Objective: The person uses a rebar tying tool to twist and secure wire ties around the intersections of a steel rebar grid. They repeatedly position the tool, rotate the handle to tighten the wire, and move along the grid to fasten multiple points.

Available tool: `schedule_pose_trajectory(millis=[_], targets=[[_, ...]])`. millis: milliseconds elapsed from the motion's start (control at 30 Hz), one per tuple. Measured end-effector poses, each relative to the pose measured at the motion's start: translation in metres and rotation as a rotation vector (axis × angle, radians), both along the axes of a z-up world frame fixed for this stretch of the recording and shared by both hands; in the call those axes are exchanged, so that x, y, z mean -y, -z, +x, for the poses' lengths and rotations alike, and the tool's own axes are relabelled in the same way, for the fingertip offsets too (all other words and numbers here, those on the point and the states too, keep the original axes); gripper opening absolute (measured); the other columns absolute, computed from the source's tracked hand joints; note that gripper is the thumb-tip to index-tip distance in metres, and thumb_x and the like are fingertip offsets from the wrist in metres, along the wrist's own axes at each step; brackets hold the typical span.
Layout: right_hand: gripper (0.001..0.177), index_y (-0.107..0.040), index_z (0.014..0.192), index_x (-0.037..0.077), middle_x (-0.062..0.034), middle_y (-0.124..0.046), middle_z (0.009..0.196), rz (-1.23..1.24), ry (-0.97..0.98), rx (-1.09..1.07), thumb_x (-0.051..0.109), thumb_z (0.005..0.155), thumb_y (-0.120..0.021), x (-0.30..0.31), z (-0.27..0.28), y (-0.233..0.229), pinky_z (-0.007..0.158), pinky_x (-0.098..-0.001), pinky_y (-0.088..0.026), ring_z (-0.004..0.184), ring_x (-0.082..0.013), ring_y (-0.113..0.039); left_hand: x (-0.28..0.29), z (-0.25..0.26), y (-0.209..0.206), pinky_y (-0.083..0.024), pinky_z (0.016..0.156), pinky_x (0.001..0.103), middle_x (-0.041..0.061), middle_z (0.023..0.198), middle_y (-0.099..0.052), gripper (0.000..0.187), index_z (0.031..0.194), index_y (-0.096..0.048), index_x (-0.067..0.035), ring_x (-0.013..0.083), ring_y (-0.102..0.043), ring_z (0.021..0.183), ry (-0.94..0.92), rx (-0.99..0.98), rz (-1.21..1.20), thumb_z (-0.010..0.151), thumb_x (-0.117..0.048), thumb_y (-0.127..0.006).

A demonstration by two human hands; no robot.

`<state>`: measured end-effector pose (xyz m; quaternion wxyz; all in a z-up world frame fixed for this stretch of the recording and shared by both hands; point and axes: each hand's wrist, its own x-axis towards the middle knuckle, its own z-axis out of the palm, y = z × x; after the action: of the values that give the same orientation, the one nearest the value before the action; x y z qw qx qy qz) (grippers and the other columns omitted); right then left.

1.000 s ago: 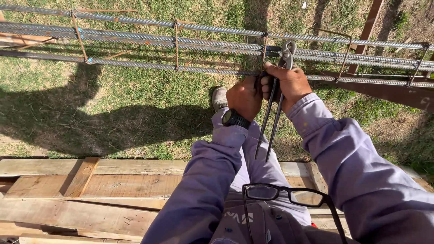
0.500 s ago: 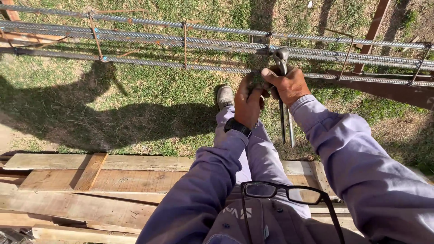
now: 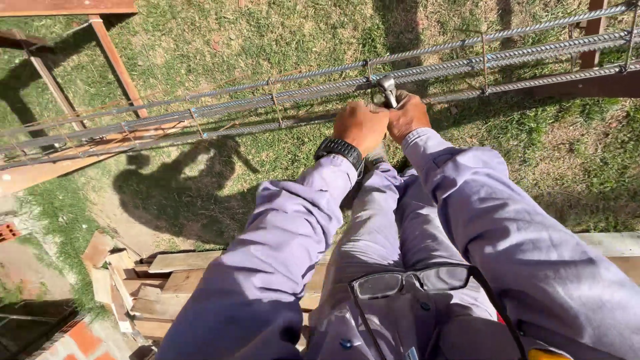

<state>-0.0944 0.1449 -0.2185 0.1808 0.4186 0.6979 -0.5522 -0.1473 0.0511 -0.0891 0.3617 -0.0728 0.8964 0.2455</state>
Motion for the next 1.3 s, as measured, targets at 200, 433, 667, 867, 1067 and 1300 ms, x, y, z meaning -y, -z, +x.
schedule_pose_trajectory(millis=[200,433,667,867,1067,1300], targets=[[0.019,-0.076,0.09,0.022,-0.0053,-0.073,0.079,0.028,-0.035,0.055,0.041,0.084,-0.079,-0.011,0.004,-0.051,0.083,-0.0404,-0.054,0.087,-0.0299,-0.072,-0.034,-0.03,-0.029,-0.06,0.064,0.034,0.017,0.07,-0.074,0.027,0.083,-0.074,0.003,0.0323,-0.077,0.067,0.132,0.213,-0.137,0.071,-0.017,-0.061],[0.021,-0.073,0.093,0.021,-0.0091,-0.074,0.09,-0.058,-0.064,0.042,0.04,0.087,-0.069,-0.02,0.0,-0.113,0.089,-0.0467,-0.052,0.099,-0.0351,-0.07,-0.026,-0.021,0.024,-0.058,0.076,0.038,0.014,0.077,-0.076,0.031,0.087,-0.074,0.002,0.0322,-0.077,0.08,0.003,0.278,-0.163,0.071,-0.017,-0.056],[0.034,-0.073,0.108,0.014,-0.0166,-0.073,0.103,-0.164,-0.054,-0.026,0.045,0.094,-0.071,-0.017,0.013,-0.069,0.101,-0.0521,-0.048,0.106,-0.0398,-0.067,-0.009,-0.043,-0.045,-0.049,0.039,0.025,0.017,0.062,-0.061,0.024,0.086,-0.066,0.015,0.0176,-0.06,0.051,-0.299,0.55,0.369,0.081,-0.008,-0.062],[0.041,-0.071,0.101,0.009,-0.0217,-0.072,0.103,-0.177,-0.064,0.093,0.044,0.083,-0.081,-0.033,-0.011,-0.159,0.1,-0.0486,-0.046,0.115,-0.0419,-0.064,0.023,-0.005,0.007,-0.042,0.044,0.014,0.009,0.073,-0.063,0.019,0.099,-0.065,0.003,0.0031,-0.048,0.051,-0.668,0.499,0.426,0.082,-0.005,-0.064],[0.039,-0.074,0.103,0.018,-0.0169,-0.073,0.107,-0.128,-0.095,0.139,0.047,0.078,-0.082,-0.026,-0.012,-0.122,0.101,-0.0468,-0.048,0.119,-0.0384,-0.062,0.043,0.03,0.025,-0.042,0.044,0.013,-0.005,0.076,-0.059,0.013,0.087,-0.054,-0.014,-0.001,-0.048,0.053,-1.025,0.656,0.868,0.091,-0.012,-0.066],[0.024,-0.073,0.084,0.022,-0.0062,-0.068,0.065,-0.051,-0.171,0.065,0.043,0.079,-0.082,-0.028,-0.003,-0.082,0.08,-0.0359,-0.054,0.076,-0.0246,-0.071,0.032,0.052,0.015,-0.035,0.044,0.008,-0.011,0.071,-0.047,0.019,0.08,-0.047,-0.017,-0.0039,-0.04,0.051,-1.156,0.645,1.156,0.092,-0.012,-0.061]])
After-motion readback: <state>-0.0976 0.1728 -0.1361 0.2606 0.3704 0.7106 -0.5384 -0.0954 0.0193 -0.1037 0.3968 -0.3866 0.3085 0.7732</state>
